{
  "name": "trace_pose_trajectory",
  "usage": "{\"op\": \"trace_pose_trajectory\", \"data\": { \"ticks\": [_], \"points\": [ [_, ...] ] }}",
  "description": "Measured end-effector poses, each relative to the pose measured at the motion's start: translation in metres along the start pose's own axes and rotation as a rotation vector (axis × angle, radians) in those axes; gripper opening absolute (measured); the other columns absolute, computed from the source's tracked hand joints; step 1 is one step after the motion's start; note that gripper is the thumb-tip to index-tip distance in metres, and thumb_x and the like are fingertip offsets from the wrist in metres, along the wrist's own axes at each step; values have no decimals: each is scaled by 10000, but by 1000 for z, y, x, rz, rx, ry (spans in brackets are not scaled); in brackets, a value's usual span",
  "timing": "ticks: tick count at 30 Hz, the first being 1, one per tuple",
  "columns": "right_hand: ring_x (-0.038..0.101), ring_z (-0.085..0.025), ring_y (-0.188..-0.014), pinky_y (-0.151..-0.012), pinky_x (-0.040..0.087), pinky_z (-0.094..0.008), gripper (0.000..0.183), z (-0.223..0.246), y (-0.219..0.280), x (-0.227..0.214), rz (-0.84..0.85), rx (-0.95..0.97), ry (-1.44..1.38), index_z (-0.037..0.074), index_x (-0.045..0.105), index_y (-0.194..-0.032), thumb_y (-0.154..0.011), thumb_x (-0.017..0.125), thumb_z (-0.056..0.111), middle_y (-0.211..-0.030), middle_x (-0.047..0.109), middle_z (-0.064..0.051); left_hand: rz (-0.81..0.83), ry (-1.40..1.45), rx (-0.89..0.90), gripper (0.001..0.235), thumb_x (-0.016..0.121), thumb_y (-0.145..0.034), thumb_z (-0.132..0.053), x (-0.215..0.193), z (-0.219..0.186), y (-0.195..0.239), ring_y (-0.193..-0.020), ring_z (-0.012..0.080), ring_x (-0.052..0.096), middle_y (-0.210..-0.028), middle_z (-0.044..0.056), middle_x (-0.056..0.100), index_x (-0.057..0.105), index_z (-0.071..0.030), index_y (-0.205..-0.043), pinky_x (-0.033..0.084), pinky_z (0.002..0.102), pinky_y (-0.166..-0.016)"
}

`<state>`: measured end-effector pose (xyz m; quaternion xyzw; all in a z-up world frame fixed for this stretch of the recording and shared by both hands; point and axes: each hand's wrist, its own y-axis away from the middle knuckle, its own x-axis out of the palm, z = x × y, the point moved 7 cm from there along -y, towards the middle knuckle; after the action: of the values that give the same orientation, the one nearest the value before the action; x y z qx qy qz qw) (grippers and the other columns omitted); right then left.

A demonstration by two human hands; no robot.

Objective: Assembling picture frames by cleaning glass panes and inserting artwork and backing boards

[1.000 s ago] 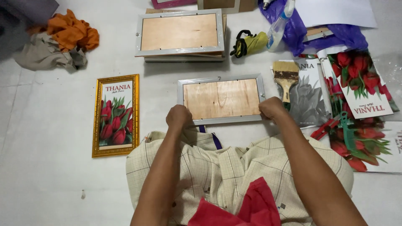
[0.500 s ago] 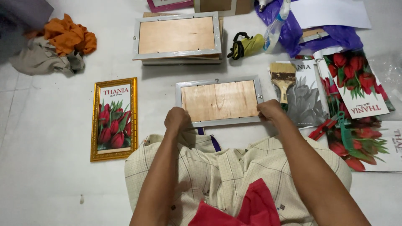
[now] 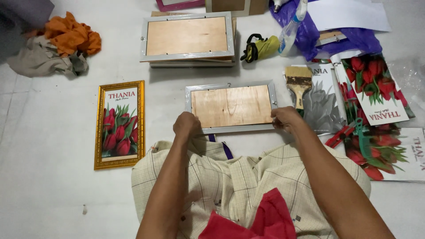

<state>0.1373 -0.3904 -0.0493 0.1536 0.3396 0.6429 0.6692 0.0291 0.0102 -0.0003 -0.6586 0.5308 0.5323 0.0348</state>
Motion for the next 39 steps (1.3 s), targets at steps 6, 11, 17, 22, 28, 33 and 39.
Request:
{"op": "trace_pose_trajectory", "data": {
  "ticks": [6,11,17,22,28,33,39],
  "points": [
    [609,-240,-637,-563,571,-413,329,-7,-10,5,26,-4,-48,-154,620,-940,-705,801,-12,-778,517,-148,-47,-112,10,289,676,-931,-274,12,12,-28,-1172,472,612,-1247,240,615,804,-74,-1096,554,602,-918],
    [644,-282,-653,-571,596,-432,347,-22,-31,4,45,18,-103,-118,626,-978,-703,793,13,-795,561,-139,-44,35,6,328,618,-921,-149,12,7,-18,-1159,490,619,-1227,301,574,744,54,-1145,554,553,-959],
    [608,-195,-578,-455,527,-290,315,-2,4,7,-8,24,-98,-110,621,-963,-754,759,80,-735,560,-126,-77,42,14,349,642,-897,-167,6,4,-9,-1146,490,631,-1239,288,566,742,60,-1141,563,566,-945],
    [674,-305,-589,-379,478,-453,417,3,-4,7,-65,-54,108,-75,693,-1023,-726,758,211,-732,617,-181,-110,-52,17,374,629,-912,-189,-3,-5,4,-1140,462,642,-1223,274,582,738,66,-1164,552,540,-983],
    [637,-325,-945,-721,488,-427,693,30,27,22,85,-137,134,-110,599,-1356,-830,753,314,-1016,635,-233,-105,-96,59,349,610,-937,-210,-3,-3,5,-1115,467,647,-1196,264,602,751,44,-1131,546,548,-970],
    [650,-178,-1178,-918,544,-477,827,39,35,27,150,-60,-139,45,424,-1555,-864,836,238,-1317,615,-155,-170,-130,53,320,583,-919,-291,-11,-6,5,-1039,449,697,-1041,223,692,823,-85,-970,550,515,-915],
    [743,-274,-961,-856,579,-548,393,38,-2,-22,159,-156,-325,148,601,-1359,-992,714,232,-1102,728,-160,-288,-37,76,363,559,-954,-358,-35,-21,27,-1075,393,705,-1068,172,709,719,-63,-1094,474,517,-987]
  ]
}}
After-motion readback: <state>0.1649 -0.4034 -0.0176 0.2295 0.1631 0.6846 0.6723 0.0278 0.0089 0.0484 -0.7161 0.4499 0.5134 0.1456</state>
